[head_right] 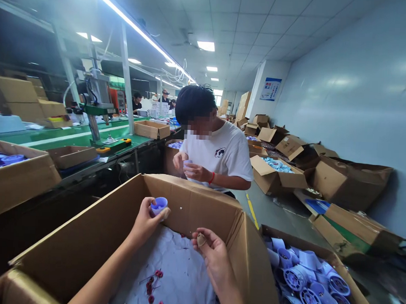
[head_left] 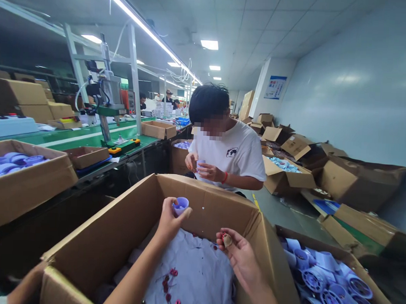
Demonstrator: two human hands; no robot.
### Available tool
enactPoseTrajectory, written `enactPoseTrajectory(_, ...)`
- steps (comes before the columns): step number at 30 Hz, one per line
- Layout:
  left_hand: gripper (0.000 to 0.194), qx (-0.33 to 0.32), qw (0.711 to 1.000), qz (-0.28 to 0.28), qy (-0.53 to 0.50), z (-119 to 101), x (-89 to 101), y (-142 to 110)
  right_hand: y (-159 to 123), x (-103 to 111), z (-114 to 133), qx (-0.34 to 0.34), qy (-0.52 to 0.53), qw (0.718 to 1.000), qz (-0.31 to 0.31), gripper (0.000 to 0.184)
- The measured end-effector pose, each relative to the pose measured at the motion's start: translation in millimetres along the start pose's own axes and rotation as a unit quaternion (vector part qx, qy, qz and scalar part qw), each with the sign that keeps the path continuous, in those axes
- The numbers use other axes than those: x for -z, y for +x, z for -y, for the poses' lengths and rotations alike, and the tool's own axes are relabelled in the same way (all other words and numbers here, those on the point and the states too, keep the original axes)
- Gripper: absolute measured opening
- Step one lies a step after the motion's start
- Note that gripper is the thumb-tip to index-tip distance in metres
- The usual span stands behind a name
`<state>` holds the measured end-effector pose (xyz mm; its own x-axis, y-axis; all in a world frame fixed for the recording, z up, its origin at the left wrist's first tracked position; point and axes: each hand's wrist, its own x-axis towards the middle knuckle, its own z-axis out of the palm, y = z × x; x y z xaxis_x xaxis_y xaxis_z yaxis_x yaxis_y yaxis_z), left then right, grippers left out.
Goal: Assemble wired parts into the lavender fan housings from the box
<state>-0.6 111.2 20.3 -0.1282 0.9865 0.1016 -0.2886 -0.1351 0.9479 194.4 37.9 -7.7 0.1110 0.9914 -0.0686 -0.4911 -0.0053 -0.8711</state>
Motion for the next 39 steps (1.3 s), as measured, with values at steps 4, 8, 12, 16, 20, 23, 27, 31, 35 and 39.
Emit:
enactPoseTrajectory(4,0.052,-0.187,0.967,0.021,0.170,5.6,-2.1,-0.9,-2.9,-1.8,-6.4,0.072,-0.088,0.993,0.011,0.044)
enactPoseTrajectory(8,0.040,-0.209,0.941,0.104,0.246,8.3,-2.1,-1.1,-9.8,-2.2,-12.6,0.132,-0.202,0.970,0.013,0.036)
enactPoseTrajectory(12,0.042,-0.200,0.940,0.150,0.233,11.1,-4.1,-3.6,-17.9,-3.8,-9.4,0.233,-0.347,0.908,0.014,0.021)
enactPoseTrajectory(16,0.043,-0.138,0.960,0.122,0.209,15.6,-9.4,-8.3,-24.3,-9.2,-3.6,0.303,-0.430,0.850,0.016,0.017)
enactPoseTrajectory(20,0.052,-0.109,0.983,0.027,0.147,20.2,-13.5,-11.5,-28.8,-14.4,-3.2,0.357,-0.447,0.820,-0.017,0.016)
enactPoseTrajectory(23,0.057,-0.111,0.985,0.034,0.129,21.9,-13.6,-12.2,-30.0,-16.0,-5.0,0.373,-0.450,0.811,-0.037,0.015)
enactPoseTrajectory(27,0.043,-0.180,0.955,0.060,0.227,23.5,-13.6,-12.8,-30.7,-17.7,-7.8,0.381,-0.476,0.792,-0.029,0.015)
enactPoseTrajectory(31,0.041,-0.181,0.958,0.055,0.215,25.2,-15.1,-14.6,-32.8,-21.8,-11.6,0.405,-0.493,0.770,-0.021,0.014)
enactPoseTrajectory(35,0.043,-0.153,0.970,0.055,0.182,28.9,-15.5,-16.8,-33.1,-25.8,-16.3,0.417,-0.501,0.758,-0.012,0.012)
enactPoseTrajectory(39,0.044,-0.228,0.950,0.065,0.203,33.5,-15.1,-18.2,-30.8,-27.6,-19.3,0.430,-0.504,0.749,-0.026,0.017)
